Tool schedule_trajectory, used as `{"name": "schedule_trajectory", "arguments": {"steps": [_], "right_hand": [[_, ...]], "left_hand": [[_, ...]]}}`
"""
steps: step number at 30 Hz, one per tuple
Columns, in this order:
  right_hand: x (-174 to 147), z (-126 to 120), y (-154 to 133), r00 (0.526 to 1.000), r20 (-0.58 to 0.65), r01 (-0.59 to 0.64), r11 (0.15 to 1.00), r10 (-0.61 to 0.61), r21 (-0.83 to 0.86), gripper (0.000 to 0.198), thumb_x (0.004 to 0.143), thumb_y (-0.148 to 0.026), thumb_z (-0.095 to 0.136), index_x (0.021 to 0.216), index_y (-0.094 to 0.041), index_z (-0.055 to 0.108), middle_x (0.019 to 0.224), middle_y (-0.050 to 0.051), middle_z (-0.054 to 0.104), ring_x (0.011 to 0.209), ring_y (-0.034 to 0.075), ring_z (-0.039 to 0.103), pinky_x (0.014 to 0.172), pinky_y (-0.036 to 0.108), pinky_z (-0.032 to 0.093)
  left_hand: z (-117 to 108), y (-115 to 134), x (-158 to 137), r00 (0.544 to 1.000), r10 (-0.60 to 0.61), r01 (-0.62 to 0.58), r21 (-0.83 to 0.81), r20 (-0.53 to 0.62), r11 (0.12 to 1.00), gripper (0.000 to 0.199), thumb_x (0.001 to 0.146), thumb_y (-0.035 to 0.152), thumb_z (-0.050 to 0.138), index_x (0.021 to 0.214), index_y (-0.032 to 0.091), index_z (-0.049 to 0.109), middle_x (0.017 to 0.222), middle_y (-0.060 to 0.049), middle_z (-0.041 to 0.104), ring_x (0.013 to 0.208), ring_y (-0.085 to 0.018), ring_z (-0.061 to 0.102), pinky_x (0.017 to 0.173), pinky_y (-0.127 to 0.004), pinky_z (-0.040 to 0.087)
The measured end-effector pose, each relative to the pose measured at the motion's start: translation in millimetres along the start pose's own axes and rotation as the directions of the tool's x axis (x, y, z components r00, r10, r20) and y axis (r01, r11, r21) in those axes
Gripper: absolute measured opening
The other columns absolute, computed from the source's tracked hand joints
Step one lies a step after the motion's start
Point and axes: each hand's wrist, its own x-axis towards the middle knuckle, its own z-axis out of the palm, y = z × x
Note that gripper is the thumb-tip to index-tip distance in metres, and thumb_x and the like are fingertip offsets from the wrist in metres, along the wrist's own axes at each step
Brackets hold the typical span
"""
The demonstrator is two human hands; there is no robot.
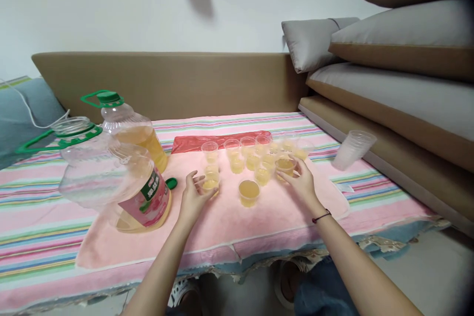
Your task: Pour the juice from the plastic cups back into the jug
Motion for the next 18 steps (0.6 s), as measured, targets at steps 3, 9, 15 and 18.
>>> {"name": "schedule_trajectory", "arguments": {"steps": [3,9,15,18], "right_hand": [[3,0,-4,0.999,-0.004,0.053,0.997,-0.053,-0.054,0.075,0.062,-0.044,0.084,0.129,-0.020,0.060,0.132,0.015,0.063,0.120,0.032,0.060,0.103,0.052,0.049],[7,-1,-12,0.987,-0.005,0.157,0.969,-0.161,-0.190,0.063,0.063,-0.040,0.078,0.122,-0.020,0.065,0.125,0.013,0.067,0.118,0.032,0.060,0.104,0.053,0.047],[8,-1,-18,0.959,-0.008,0.268,0.918,-0.283,-0.293,0.053,0.066,-0.036,0.072,0.117,-0.020,0.068,0.122,0.012,0.068,0.113,0.031,0.061,0.103,0.052,0.047],[8,-1,-21,0.945,0.003,0.307,0.887,-0.326,-0.345,0.051,0.067,-0.034,0.071,0.115,-0.020,0.069,0.118,0.012,0.069,0.111,0.032,0.062,0.102,0.051,0.048]], "left_hand": [[0,-2,0,1.000,-0.021,0.021,-0.011,0.007,1.000,0.081,0.058,0.026,0.088,0.125,0.020,0.043,0.124,-0.017,0.063,0.114,-0.028,0.066,0.099,-0.051,0.053],[0,-8,1,0.999,-0.033,0.033,-0.006,0.020,0.999,0.078,0.058,0.028,0.088,0.122,0.018,0.045,0.125,-0.019,0.064,0.102,-0.026,0.069,0.095,-0.052,0.055],[1,-12,0,0.999,-0.037,0.037,0.003,0.038,0.999,0.080,0.058,0.032,0.087,0.124,0.018,0.044,0.127,-0.019,0.063,0.091,-0.022,0.069,0.085,-0.044,0.057],[1,-10,-1,0.999,-0.035,0.034,0.015,0.042,0.999,0.079,0.059,0.035,0.085,0.124,0.018,0.044,0.129,-0.018,0.063,0.092,-0.022,0.068,0.084,-0.042,0.056]]}}
